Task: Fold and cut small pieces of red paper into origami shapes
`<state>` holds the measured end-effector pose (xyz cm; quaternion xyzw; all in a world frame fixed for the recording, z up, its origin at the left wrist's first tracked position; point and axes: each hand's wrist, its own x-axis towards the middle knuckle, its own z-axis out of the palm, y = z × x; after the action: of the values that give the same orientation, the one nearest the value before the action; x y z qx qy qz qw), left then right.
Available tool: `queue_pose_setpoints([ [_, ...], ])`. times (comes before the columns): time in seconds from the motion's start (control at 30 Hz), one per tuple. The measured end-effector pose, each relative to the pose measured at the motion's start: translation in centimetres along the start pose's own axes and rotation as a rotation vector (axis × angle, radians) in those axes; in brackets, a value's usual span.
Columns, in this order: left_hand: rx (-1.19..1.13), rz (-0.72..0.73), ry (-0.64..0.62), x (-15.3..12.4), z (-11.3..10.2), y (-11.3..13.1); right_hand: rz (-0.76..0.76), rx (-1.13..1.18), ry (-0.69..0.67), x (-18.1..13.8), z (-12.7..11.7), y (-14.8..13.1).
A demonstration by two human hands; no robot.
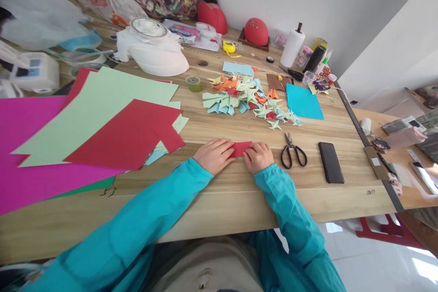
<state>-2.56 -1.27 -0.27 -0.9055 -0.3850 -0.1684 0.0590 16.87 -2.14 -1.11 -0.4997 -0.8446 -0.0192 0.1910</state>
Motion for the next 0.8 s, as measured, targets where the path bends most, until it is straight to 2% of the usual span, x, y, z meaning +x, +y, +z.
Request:
queue_pose_setpoints([
  [0.2, 0.025, -0.050, -0.019, 1.1, 1.2, -2.0, 0.046, -0.039, 0.004, 1.6, 1.0, -0.8],
  [0.4, -0.012, -0.167, -0.005, 1.0, 2.0, 0.3, 0.096, -0.083, -0.026, 2.7, 2.0, -1.3],
  [0.53, -0.031, -0.178, -0.013, 0.5, 1.5, 1.1, 0.043, -0.085, -0.034, 2.4, 2.2, -0.8],
  [0.8, 0.086, -0.268, -0.039, -1.1, -0.2, -0.9, 0.036, -0.104, -0.034, 2.1, 2.1, -0.5],
])
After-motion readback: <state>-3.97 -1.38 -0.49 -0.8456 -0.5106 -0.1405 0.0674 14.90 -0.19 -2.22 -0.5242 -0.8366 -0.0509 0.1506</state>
